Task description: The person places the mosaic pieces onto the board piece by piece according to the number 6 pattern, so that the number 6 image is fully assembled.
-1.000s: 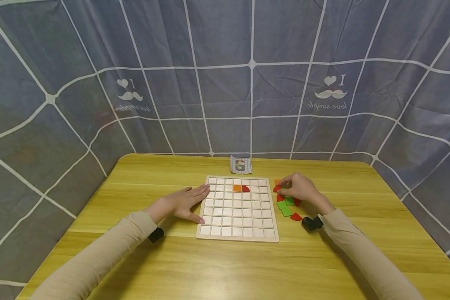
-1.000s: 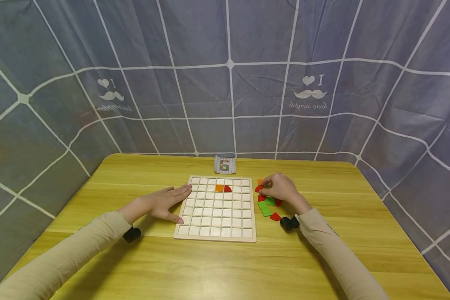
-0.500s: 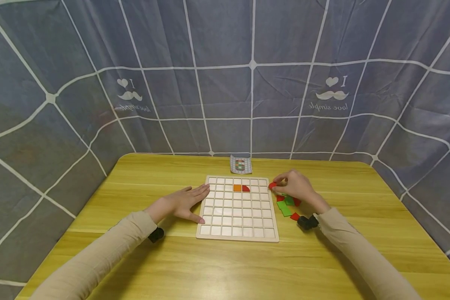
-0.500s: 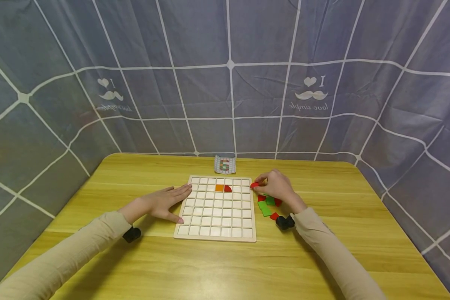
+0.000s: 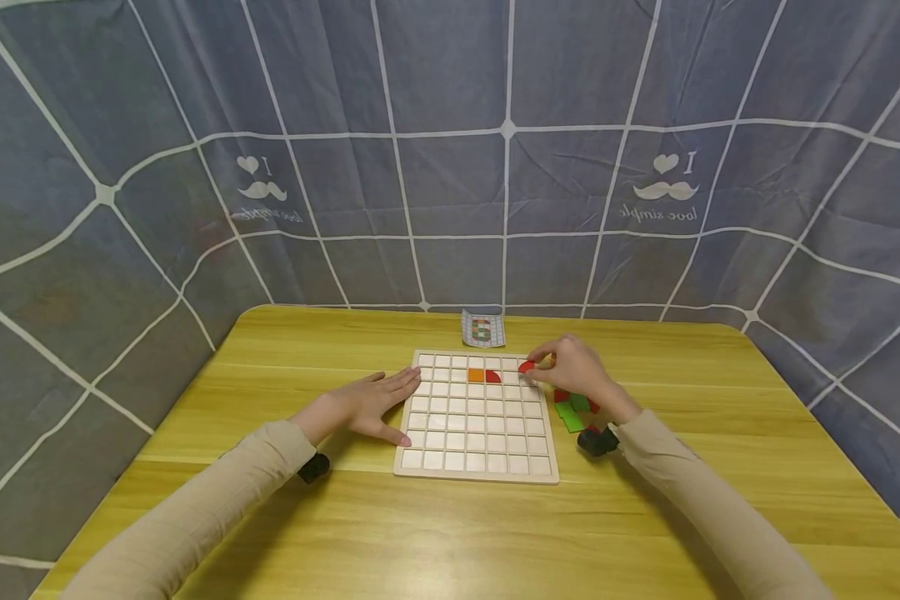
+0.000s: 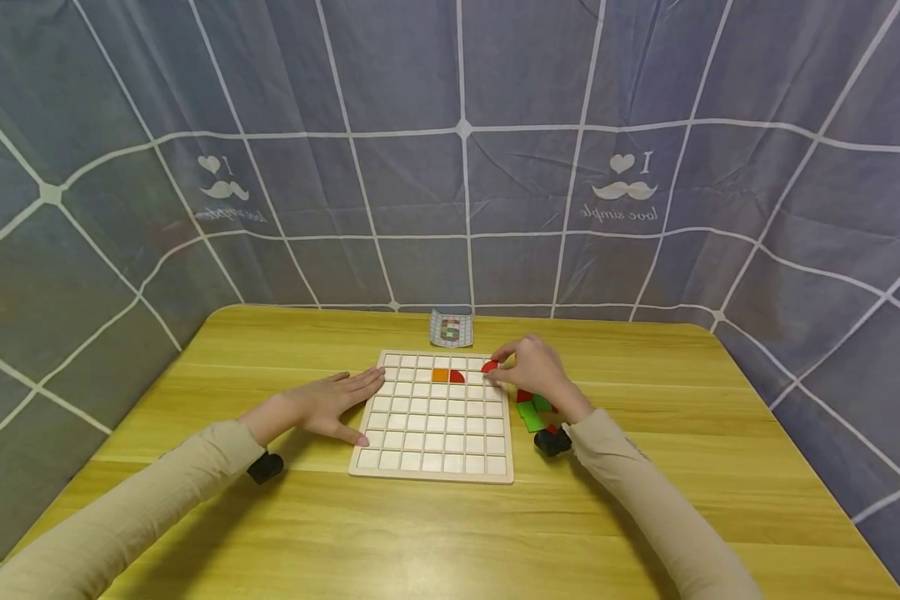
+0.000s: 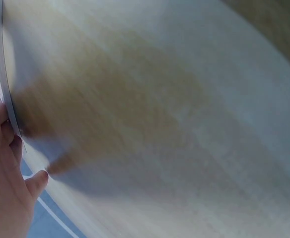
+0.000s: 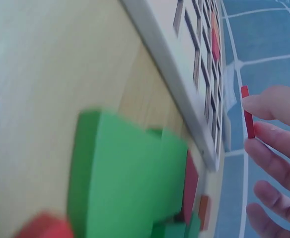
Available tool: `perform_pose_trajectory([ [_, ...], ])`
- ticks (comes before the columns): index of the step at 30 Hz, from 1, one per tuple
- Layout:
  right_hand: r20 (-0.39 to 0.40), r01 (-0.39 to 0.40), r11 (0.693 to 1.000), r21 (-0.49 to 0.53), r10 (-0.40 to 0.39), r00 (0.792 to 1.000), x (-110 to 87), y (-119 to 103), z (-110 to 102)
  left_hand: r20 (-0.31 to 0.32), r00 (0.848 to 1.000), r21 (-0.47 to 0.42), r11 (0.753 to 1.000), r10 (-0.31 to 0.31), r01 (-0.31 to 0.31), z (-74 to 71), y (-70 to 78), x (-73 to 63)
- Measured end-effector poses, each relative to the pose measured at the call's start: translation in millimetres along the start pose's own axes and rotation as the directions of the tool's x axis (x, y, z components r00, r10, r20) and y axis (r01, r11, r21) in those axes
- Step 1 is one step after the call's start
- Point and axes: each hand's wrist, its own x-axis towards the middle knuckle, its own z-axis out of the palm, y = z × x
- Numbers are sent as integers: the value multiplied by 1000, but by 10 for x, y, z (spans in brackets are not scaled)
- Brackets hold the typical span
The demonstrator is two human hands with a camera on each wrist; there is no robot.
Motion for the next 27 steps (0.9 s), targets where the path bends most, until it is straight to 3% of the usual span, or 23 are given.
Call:
perform_pose_trajectory([
  [27, 56, 47, 997, 66, -51, 997, 279, -469, 246, 0, 1000, 19, 1000, -13, 13, 18, 47, 0],
])
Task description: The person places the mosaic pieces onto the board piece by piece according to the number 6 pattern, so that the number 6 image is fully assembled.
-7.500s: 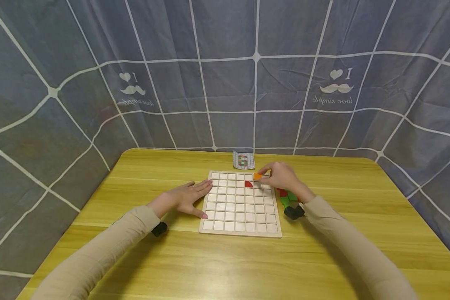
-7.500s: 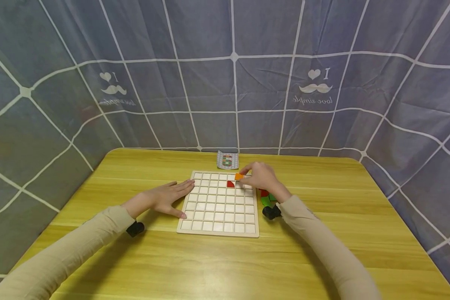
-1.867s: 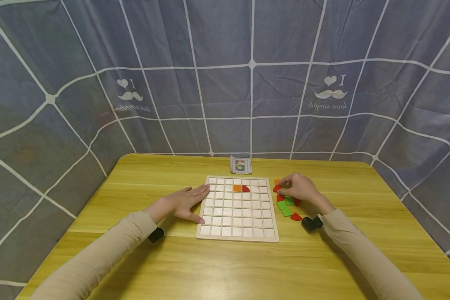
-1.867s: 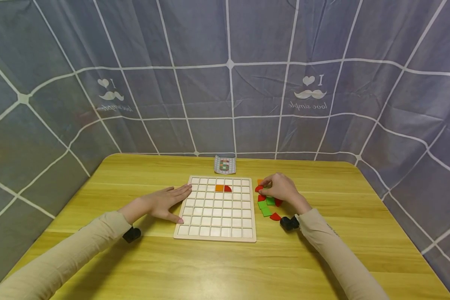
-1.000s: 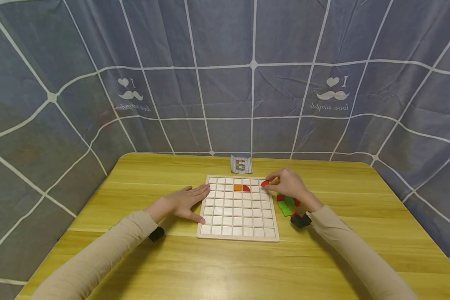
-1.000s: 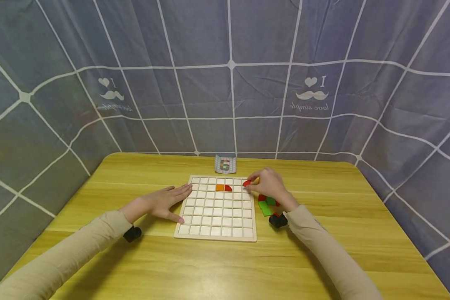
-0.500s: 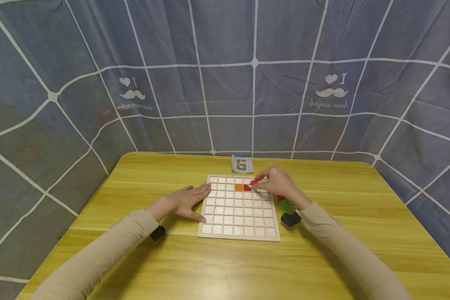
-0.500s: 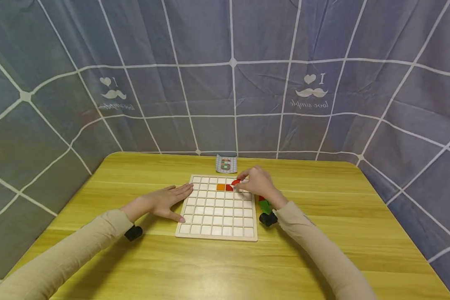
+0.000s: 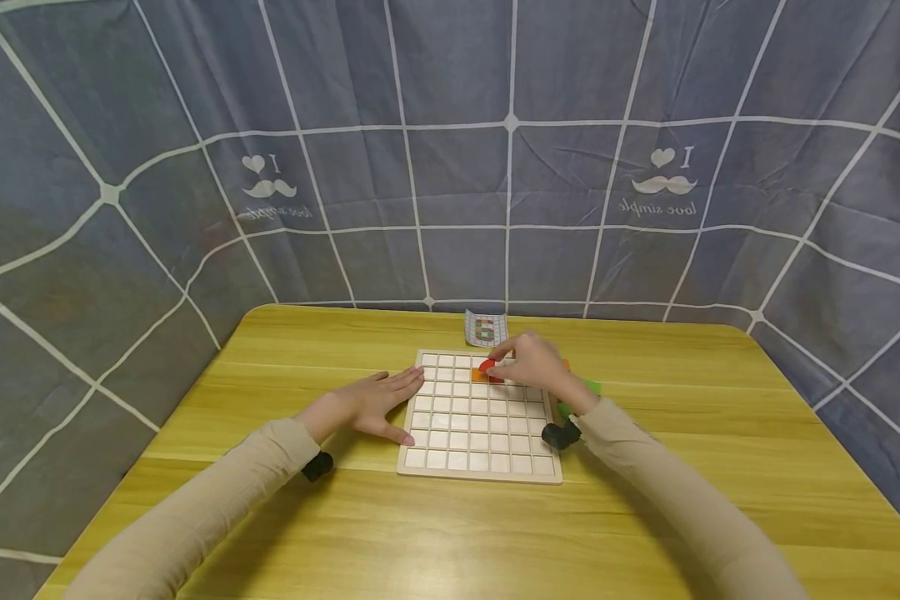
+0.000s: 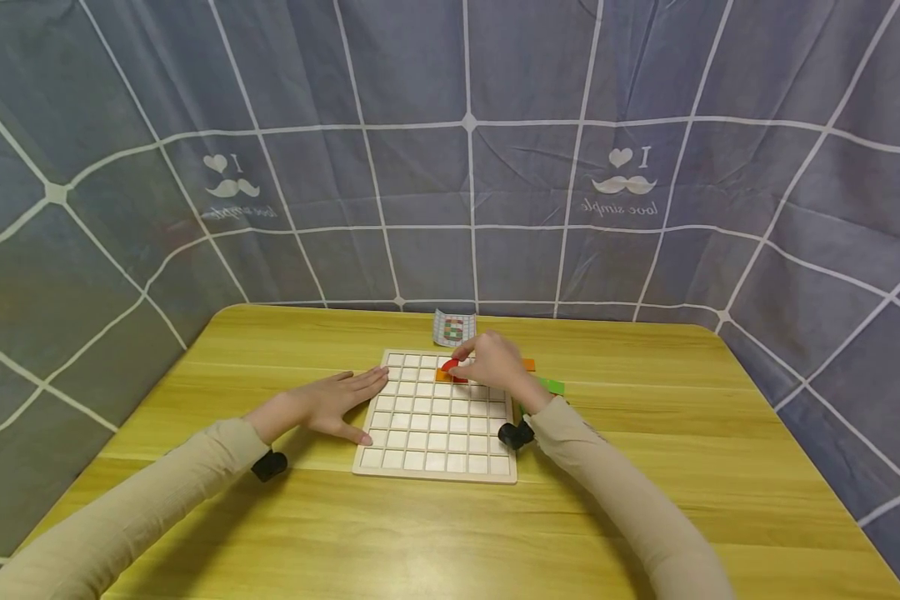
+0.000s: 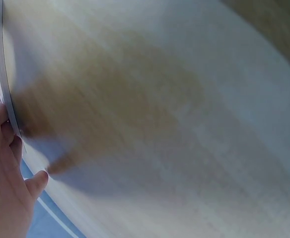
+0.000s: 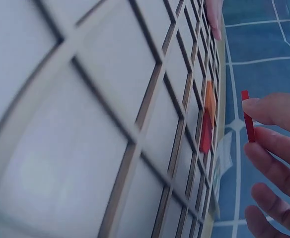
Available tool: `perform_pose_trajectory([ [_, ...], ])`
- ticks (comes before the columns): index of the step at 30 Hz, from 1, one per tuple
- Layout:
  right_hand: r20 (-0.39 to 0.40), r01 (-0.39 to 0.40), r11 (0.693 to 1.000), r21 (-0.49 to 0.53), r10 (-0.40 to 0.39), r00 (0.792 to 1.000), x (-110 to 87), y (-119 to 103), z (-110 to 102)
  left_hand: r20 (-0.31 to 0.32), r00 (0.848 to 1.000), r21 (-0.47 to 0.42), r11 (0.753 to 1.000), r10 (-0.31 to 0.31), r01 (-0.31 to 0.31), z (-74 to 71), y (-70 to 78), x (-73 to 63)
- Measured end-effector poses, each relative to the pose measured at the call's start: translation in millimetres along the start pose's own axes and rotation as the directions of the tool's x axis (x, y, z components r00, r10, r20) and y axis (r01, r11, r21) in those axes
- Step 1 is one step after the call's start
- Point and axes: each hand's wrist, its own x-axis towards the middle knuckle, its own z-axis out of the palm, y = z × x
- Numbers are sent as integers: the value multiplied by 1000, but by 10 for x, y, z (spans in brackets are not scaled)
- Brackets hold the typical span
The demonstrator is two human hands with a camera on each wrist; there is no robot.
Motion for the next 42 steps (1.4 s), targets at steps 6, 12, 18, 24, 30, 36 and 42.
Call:
perform_pose_trajectory([
  [6, 21, 0, 1000, 8, 0, 1000, 80, -78, 56, -3, 1000, -2, 1000, -1, 1, -3, -6, 4],
  [12, 30, 16, 1000, 17, -16, 999, 126, -154, 100, -4, 1000, -1, 1000, 0, 0, -2, -13, 12],
  [18, 17, 22, 1000, -18, -22, 1000, 149, -225, 162, -1, 1000, -6, 1000, -6, 6, 1, -3, 9],
  [24, 42, -14, 1000, -22, 15, 999, 163, -250, 215, -1, 1000, -8, 1000, -15, 15, 6, 4, 4],
  [30, 67, 14, 1000, -25, -12, 998, 182, -277, 248, -4, 1000, -8, 1000, -12, 12, 4, 1, -4],
  [36, 96, -22, 1000, -20, 24, 995, 213, -304, 266, -5, 1000, -8, 1000, -11, 11, 1, -9, -8],
  [42, 114, -50, 998, -25, 53, 992, 230, -307, 277, -11, 1000, -1, 1000, -1, 1, 11, -23, -2],
])
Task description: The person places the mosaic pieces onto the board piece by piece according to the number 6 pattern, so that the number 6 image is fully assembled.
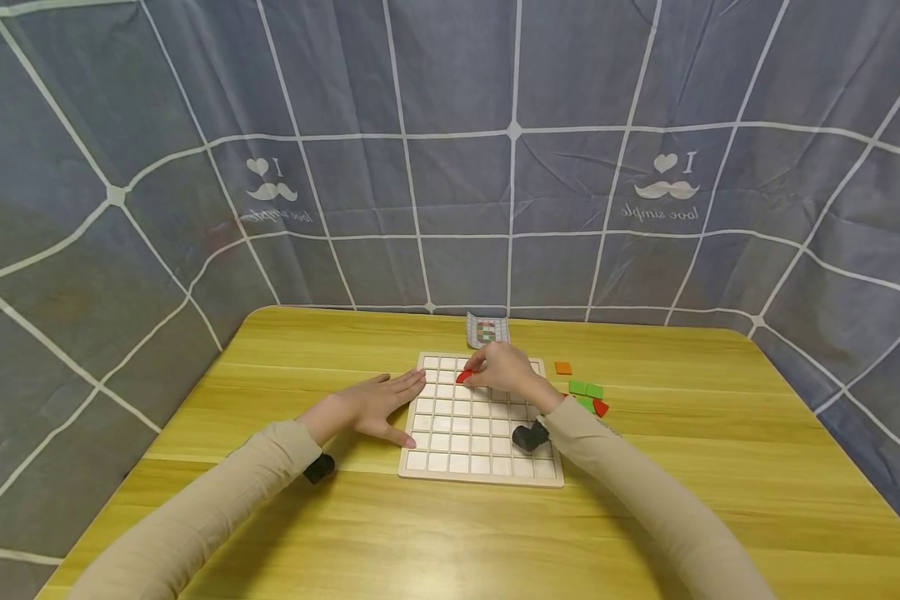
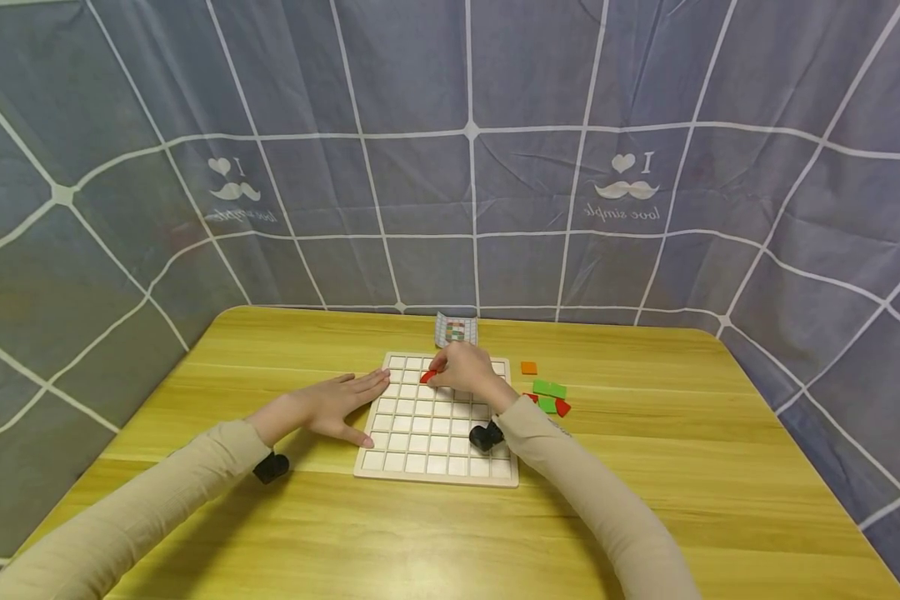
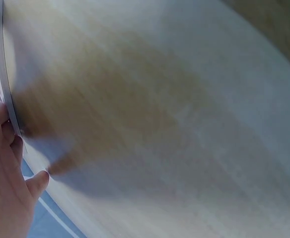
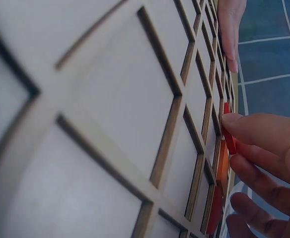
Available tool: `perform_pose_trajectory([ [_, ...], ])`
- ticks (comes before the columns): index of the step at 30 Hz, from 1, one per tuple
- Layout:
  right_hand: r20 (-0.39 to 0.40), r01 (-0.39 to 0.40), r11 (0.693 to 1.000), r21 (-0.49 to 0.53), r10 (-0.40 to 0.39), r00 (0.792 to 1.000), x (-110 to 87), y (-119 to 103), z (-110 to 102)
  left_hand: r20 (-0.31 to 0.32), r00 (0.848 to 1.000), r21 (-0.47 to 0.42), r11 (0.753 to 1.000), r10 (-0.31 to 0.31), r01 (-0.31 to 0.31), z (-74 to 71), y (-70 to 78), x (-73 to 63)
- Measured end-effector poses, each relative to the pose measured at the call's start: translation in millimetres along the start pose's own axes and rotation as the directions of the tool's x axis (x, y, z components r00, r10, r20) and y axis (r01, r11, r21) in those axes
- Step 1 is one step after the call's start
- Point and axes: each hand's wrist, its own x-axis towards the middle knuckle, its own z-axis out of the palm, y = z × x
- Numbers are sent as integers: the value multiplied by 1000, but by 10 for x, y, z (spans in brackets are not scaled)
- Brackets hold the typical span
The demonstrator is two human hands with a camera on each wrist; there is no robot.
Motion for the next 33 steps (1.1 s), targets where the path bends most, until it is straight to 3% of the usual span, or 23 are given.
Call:
perform_pose_trajectory([
  [33, 7, 23, 998, 54, -24, 1000, -62, 46, -18, 6, 1000, 1, 1000, -6, 6, -15, 28, 1],
])
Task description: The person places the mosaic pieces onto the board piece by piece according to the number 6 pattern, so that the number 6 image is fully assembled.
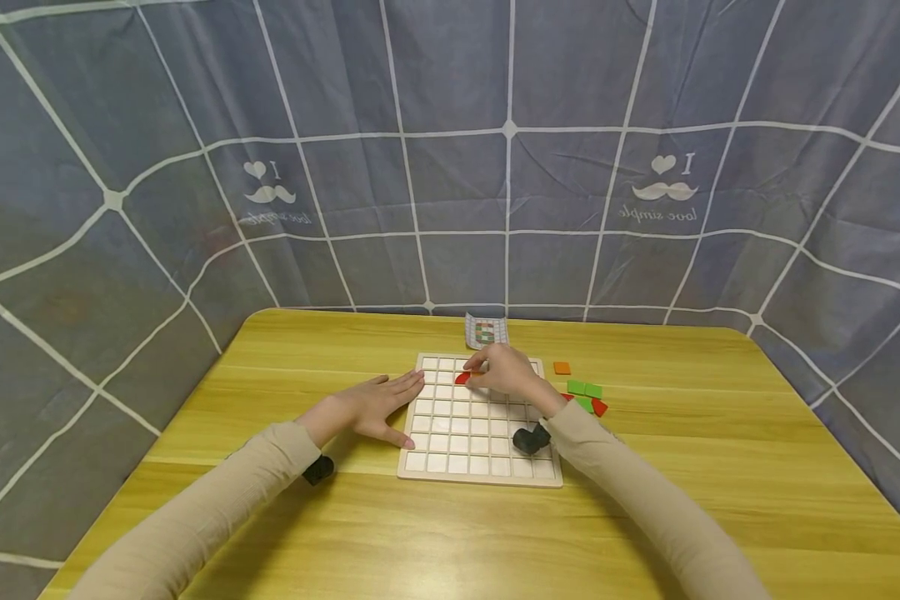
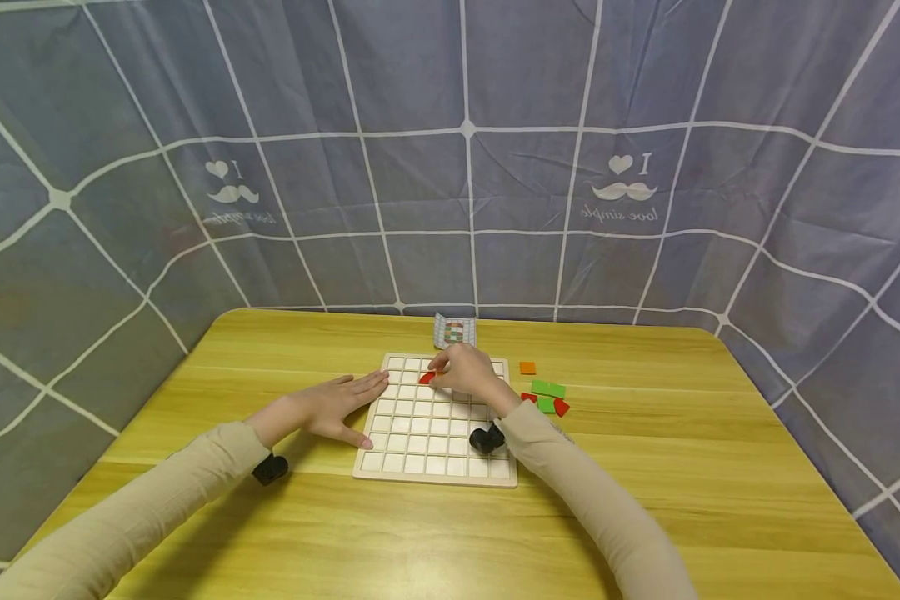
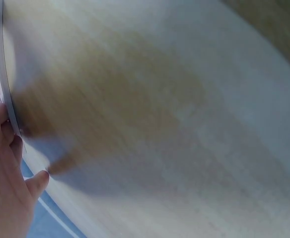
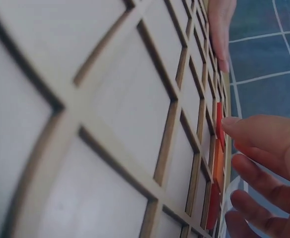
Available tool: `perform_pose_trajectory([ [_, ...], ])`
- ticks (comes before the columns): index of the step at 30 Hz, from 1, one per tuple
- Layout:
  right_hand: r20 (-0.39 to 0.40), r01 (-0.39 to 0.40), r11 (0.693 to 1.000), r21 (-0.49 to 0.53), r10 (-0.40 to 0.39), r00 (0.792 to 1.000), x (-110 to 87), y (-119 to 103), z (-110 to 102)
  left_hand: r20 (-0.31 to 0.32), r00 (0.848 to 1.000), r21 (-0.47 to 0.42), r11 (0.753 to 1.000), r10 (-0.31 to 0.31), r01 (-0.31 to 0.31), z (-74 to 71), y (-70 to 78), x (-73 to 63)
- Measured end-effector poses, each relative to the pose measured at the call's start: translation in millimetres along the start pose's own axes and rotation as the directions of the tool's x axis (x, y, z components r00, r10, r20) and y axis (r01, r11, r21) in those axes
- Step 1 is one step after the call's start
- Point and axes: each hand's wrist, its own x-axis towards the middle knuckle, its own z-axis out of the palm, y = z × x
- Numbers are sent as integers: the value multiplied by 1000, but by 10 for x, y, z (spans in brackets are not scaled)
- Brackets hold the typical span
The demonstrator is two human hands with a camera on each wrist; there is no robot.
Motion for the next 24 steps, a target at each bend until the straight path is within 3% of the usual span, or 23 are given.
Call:
perform_pose_trajectory([
  [10, -42, -13, 997, 74, 16, 999, -127, 43, -141, 14, 1000, -1, 1000, -8, 8, -10, -7, 12],
  [24, -134, 1, 997, 75, 9, 991, -356, 344, -360, 12, 1000, -3, 1000, -7, 7, -11, 7, 10],
])
